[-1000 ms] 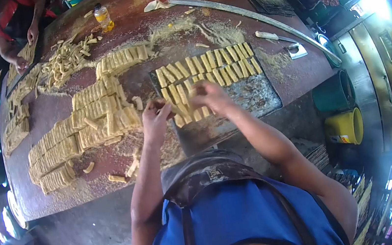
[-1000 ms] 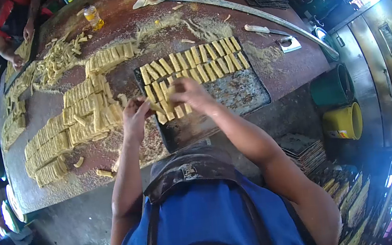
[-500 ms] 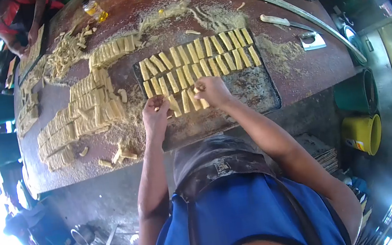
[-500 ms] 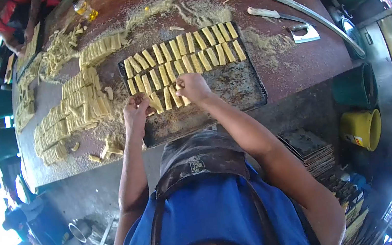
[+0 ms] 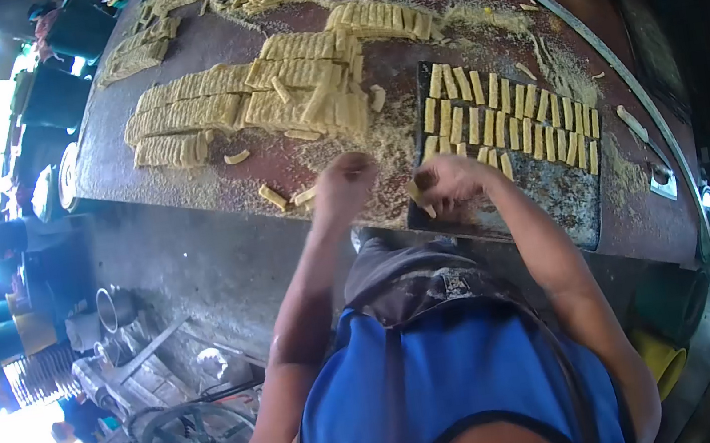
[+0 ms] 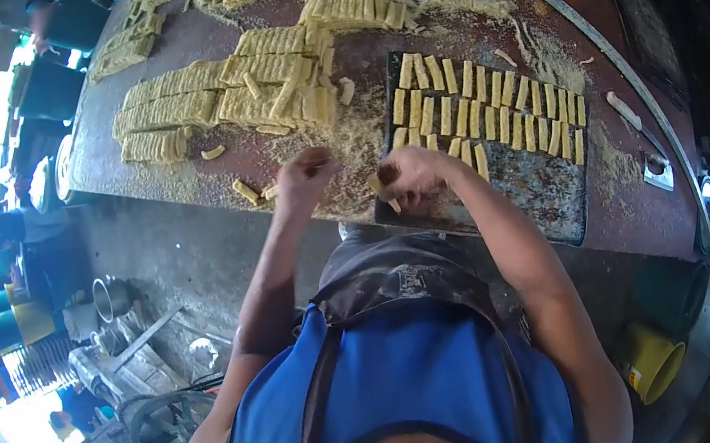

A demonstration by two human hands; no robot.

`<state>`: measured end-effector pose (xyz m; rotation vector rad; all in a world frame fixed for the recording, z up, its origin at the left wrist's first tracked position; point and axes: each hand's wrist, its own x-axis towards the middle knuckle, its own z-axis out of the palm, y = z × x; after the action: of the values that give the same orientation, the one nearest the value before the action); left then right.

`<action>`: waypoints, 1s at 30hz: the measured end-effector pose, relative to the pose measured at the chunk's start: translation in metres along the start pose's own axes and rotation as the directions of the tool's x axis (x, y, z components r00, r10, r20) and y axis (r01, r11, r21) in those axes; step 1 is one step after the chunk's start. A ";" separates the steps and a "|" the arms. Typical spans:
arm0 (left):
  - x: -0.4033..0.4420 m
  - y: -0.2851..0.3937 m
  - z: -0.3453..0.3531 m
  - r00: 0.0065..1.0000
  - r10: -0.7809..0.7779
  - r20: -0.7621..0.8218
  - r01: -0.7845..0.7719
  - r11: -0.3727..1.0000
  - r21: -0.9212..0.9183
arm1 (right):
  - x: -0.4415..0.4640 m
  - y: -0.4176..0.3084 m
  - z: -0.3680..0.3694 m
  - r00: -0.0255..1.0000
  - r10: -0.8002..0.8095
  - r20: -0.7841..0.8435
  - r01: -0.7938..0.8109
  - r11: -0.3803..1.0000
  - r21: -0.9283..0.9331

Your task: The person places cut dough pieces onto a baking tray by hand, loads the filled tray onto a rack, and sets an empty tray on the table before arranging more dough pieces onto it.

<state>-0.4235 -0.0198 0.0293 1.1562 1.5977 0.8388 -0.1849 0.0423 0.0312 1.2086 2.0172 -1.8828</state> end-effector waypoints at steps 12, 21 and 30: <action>0.003 -0.071 -0.111 0.917 0.377 0.132 -0.388 0.765 0.515 | 0.106 -0.094 0.108 0.954 -0.066 -0.292 -0.109 0.832 -0.544; 0.030 -0.053 -0.103 0.971 0.165 0.174 -0.238 0.743 0.626 | 0.044 -0.030 0.064 0.759 -0.070 -0.647 0.022 0.996 -0.082; 0.050 -0.008 -0.002 0.973 0.190 0.133 -0.196 0.980 0.037 | -0.110 0.114 -0.014 0.524 0.361 -0.771 0.133 0.860 0.493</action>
<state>-0.4325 0.0247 0.0077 1.3900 1.4237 0.8346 -0.0352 -0.0063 0.0092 2.8145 1.6228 -1.9933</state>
